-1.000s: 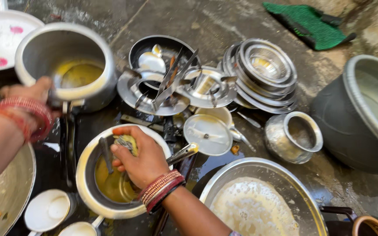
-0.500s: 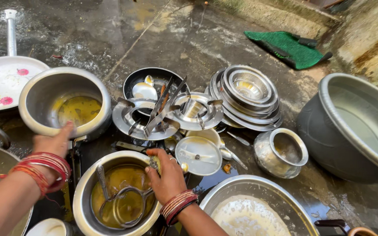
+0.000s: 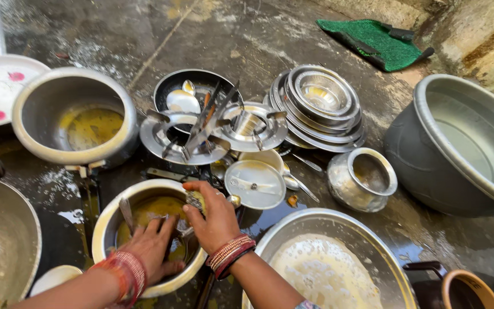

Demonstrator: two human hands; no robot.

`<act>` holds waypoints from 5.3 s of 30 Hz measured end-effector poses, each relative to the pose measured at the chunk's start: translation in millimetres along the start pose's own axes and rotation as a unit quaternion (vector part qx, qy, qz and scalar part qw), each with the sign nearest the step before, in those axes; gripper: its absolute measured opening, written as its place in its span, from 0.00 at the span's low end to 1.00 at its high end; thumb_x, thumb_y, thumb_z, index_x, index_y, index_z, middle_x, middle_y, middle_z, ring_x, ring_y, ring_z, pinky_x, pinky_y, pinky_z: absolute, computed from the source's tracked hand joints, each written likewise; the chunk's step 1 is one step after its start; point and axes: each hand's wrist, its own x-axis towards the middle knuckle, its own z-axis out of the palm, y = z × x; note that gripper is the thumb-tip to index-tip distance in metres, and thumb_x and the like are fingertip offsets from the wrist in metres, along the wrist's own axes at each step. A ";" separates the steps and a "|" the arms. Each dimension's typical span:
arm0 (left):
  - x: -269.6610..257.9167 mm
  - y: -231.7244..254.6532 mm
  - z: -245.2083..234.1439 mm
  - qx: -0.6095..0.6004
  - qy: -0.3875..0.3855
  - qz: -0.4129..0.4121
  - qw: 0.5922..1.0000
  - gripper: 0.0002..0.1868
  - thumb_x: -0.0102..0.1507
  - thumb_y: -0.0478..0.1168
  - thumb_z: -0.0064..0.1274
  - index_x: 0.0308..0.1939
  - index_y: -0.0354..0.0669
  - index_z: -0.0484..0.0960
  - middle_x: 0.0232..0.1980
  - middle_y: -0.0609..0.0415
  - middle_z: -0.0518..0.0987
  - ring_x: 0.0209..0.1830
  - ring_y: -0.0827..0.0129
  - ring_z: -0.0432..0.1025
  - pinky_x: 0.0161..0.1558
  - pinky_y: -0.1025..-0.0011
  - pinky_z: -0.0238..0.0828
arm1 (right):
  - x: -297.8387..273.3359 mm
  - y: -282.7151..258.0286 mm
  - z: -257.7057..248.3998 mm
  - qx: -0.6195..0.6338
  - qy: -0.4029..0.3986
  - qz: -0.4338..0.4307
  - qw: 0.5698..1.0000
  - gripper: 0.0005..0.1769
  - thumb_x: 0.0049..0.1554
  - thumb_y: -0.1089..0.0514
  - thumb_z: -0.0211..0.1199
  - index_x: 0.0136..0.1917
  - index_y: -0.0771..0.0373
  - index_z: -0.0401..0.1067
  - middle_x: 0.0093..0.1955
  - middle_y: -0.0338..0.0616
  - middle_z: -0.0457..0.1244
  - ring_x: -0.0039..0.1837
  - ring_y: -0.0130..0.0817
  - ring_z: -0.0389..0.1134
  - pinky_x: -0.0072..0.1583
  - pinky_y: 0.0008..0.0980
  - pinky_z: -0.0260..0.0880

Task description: The person washes various kitchen items by hand using a sponge, including a pressure cooker, several small bowls, a mug, and a plate, then places them into a basin.

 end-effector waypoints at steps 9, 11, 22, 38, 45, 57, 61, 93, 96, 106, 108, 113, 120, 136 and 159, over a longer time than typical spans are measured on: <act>-2.1 -32.0 -15.2 0.078 0.173 -0.026 0.982 0.25 0.60 0.41 0.48 0.62 0.64 0.73 0.57 0.57 0.79 0.44 0.57 0.81 0.42 0.55 0.79 | -15.8 1.7 -15.7 0.020 0.052 -0.061 0.997 0.20 0.57 0.59 0.63 0.63 0.57 0.71 0.58 0.50 0.70 0.61 0.51 0.71 0.63 0.42 0.69; -21.8 -29.3 -40.3 0.126 0.197 -0.026 0.972 0.26 0.63 0.44 0.49 0.66 0.61 0.69 0.64 0.56 0.76 0.36 0.59 0.83 0.34 0.61 0.81 | -20.7 -4.9 -20.4 0.033 0.086 -0.042 0.995 0.20 0.57 0.60 0.63 0.63 0.57 0.71 0.56 0.50 0.70 0.59 0.48 0.72 0.61 0.41 0.70; -54.9 -11.9 -94.6 0.201 0.438 0.129 0.866 0.33 0.58 0.35 0.52 0.67 0.68 0.75 0.71 0.59 0.74 0.59 0.63 0.77 0.40 0.67 0.79 | -33.2 -0.8 0.8 0.411 0.012 0.157 0.898 0.21 0.63 0.58 0.59 0.69 0.59 0.67 0.49 0.48 0.67 0.44 0.31 0.71 0.42 0.31 0.76; 37.0 146.3 -74.1 -0.779 0.030 0.005 0.626 0.22 0.66 0.49 0.49 0.63 0.47 0.72 0.57 0.48 0.78 0.48 0.58 0.78 0.50 0.56 0.77 | -122.0 32.7 -99.1 0.528 0.132 0.186 0.818 0.28 0.51 0.71 0.66 0.63 0.59 0.64 0.51 0.46 0.68 0.42 0.29 0.69 0.45 0.28 0.72; 33.1 202.6 -19.2 -0.768 -0.059 0.025 0.638 0.19 0.61 0.47 0.55 0.54 0.49 0.76 0.48 0.57 0.83 0.46 0.68 0.79 0.49 0.59 0.77 | -166.8 117.5 -110.6 0.306 0.161 0.217 0.913 0.14 0.62 0.58 0.64 0.61 0.59 0.70 0.46 0.47 0.65 0.44 0.30 0.69 0.46 0.29 0.70; 78.5 193.7 107.0 -0.783 -0.009 -0.022 0.621 0.17 0.69 0.44 0.48 0.53 0.33 0.81 0.42 0.51 0.84 0.38 0.67 0.77 0.47 0.66 0.75 | -188.5 208.6 -81.3 -0.343 0.090 -0.112 0.928 0.29 0.54 0.60 0.66 0.68 0.53 0.63 0.73 0.51 0.63 0.80 0.49 0.59 0.79 0.46 0.58; 91.6 205.1 129.2 -0.658 0.083 -0.004 0.748 0.17 0.69 0.43 0.49 0.52 0.32 0.83 0.41 0.52 0.84 0.39 0.70 0.76 0.47 0.71 0.72 | -174.6 192.1 -110.9 -0.178 0.176 0.169 0.953 0.31 0.47 0.60 0.63 0.66 0.55 0.66 0.61 0.48 0.68 0.66 0.48 0.67 0.66 0.46 0.64; -70.2 352.2 23.9 -0.842 0.023 0.154 0.516 0.17 0.70 0.45 0.44 0.54 0.37 0.79 0.47 0.53 0.80 0.45 0.70 0.75 0.49 0.69 0.73 | -214.9 4.0 -207.0 -0.083 0.411 -0.110 0.901 0.09 0.62 0.60 0.60 0.55 0.60 0.76 0.64 0.55 0.66 0.71 0.46 0.64 0.70 0.42 0.63; -75.3 342.4 20.1 -0.780 0.052 0.219 0.585 0.21 0.72 0.48 0.41 0.55 0.33 0.79 0.51 0.51 0.81 0.48 0.71 0.74 0.53 0.71 0.71 | -208.1 -6.6 -221.4 -0.078 0.366 -0.006 0.927 0.11 0.61 0.57 0.59 0.55 0.58 0.78 0.57 0.52 0.69 0.64 0.45 0.69 0.64 0.38 0.68; -104.6 336.8 -33.5 -0.897 0.004 0.184 0.403 0.21 0.69 0.51 0.42 0.57 0.40 0.75 0.54 0.50 0.81 0.50 0.60 0.79 0.57 0.57 0.76 | -187.5 -25.1 -202.7 0.047 0.490 -0.060 0.868 0.19 0.63 0.57 0.55 0.64 0.68 0.70 0.59 0.58 0.65 0.62 0.52 0.66 0.64 0.43 0.65; -98.5 331.5 -33.4 -0.889 0.038 0.085 0.448 0.23 0.72 0.51 0.46 0.57 0.34 0.77 0.54 0.47 0.81 0.49 0.61 0.77 0.55 0.57 0.74 | -191.6 -42.8 -196.1 -0.053 0.484 -0.098 0.868 0.20 0.61 0.59 0.56 0.65 0.69 0.69 0.62 0.61 0.63 0.65 0.56 0.65 0.67 0.46 0.63; -98.6 336.1 -22.9 -0.883 -0.003 0.138 0.449 0.19 0.71 0.50 0.43 0.54 0.40 0.77 0.51 0.51 0.81 0.47 0.64 0.77 0.52 0.61 0.76 | -172.0 -33.4 -235.6 -0.061 0.466 0.016 0.883 0.16 0.60 0.54 0.64 0.58 0.63 0.76 0.53 0.52 0.69 0.55 0.44 0.70 0.59 0.40 0.70; -105.2 325.3 -30.2 -0.792 0.132 0.154 0.576 0.19 0.70 0.49 0.48 0.46 0.34 0.82 0.43 0.50 0.81 0.36 0.70 0.74 0.42 0.68 0.74 | -156.4 -4.9 -271.8 0.077 0.189 0.034 0.978 0.18 0.53 0.51 0.73 0.51 0.64 0.78 0.44 0.41 0.72 0.45 0.25 0.70 0.49 0.29 0.73; -101.5 321.9 -26.1 -0.715 0.257 0.292 0.582 0.25 0.67 0.47 0.63 0.61 0.39 0.74 0.54 0.56 0.76 0.53 0.69 0.71 0.56 0.70 0.71 | -143.4 -28.1 -214.8 0.512 0.252 0.222 0.791 0.23 0.67 0.40 0.49 0.54 0.63 0.66 0.48 0.49 0.63 0.48 0.42 0.66 0.48 0.46 0.69; -62.8 275.4 -29.7 -0.894 0.086 0.168 0.406 0.16 0.62 0.50 0.61 0.46 0.46 0.80 0.41 0.60 0.79 0.40 0.73 0.74 0.43 0.71 0.73 | -149.8 -26.8 -164.3 -0.001 0.244 0.016 0.970 0.12 0.56 0.60 0.69 0.55 0.59 0.74 0.47 0.44 0.69 0.47 0.42 0.70 0.50 0.39 0.71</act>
